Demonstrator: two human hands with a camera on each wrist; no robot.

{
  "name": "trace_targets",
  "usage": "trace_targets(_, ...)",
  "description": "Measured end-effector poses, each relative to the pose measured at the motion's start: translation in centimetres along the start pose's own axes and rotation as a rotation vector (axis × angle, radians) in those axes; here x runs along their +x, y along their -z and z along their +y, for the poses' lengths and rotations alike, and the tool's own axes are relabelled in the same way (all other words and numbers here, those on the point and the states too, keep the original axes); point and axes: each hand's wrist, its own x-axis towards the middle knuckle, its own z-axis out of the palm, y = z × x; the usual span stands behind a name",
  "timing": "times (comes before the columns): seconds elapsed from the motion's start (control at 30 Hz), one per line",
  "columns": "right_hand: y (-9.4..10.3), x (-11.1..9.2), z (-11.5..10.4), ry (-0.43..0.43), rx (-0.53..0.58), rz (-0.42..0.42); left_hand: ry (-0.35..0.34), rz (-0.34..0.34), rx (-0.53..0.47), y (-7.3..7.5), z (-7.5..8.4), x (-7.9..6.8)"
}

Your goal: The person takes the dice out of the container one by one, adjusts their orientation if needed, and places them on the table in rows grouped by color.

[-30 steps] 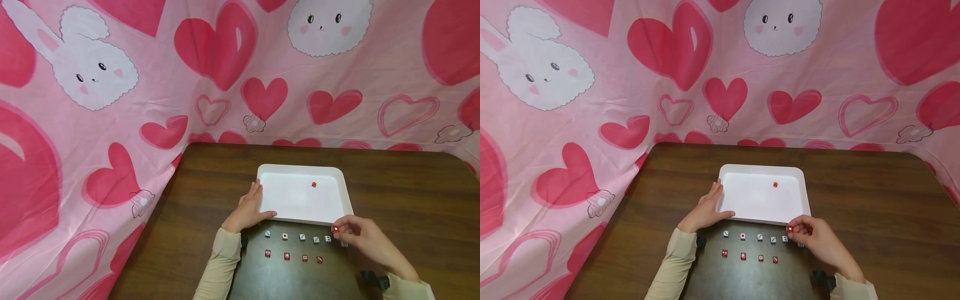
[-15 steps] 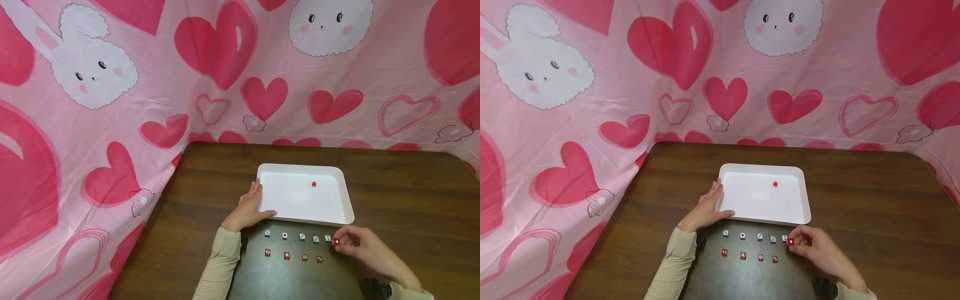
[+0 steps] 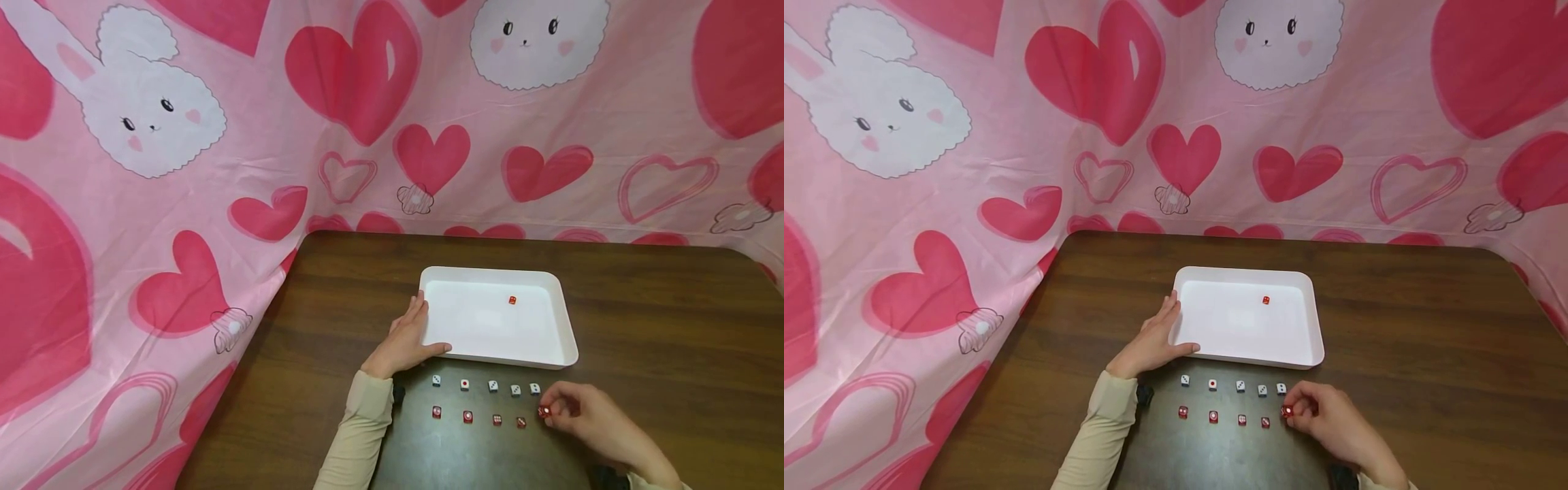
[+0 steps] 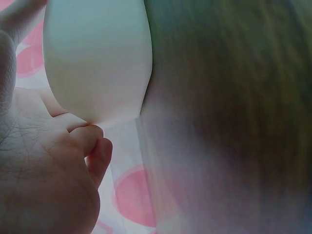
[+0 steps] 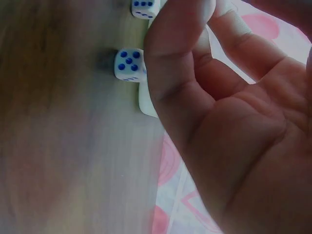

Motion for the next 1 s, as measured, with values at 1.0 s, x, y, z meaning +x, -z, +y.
trace_targets(1.0, -1.04, -0.37, -0.14, -0.155, -0.169, 0.004, -0.011, 0.002, -0.030, 0.00, -0.11, 0.25)
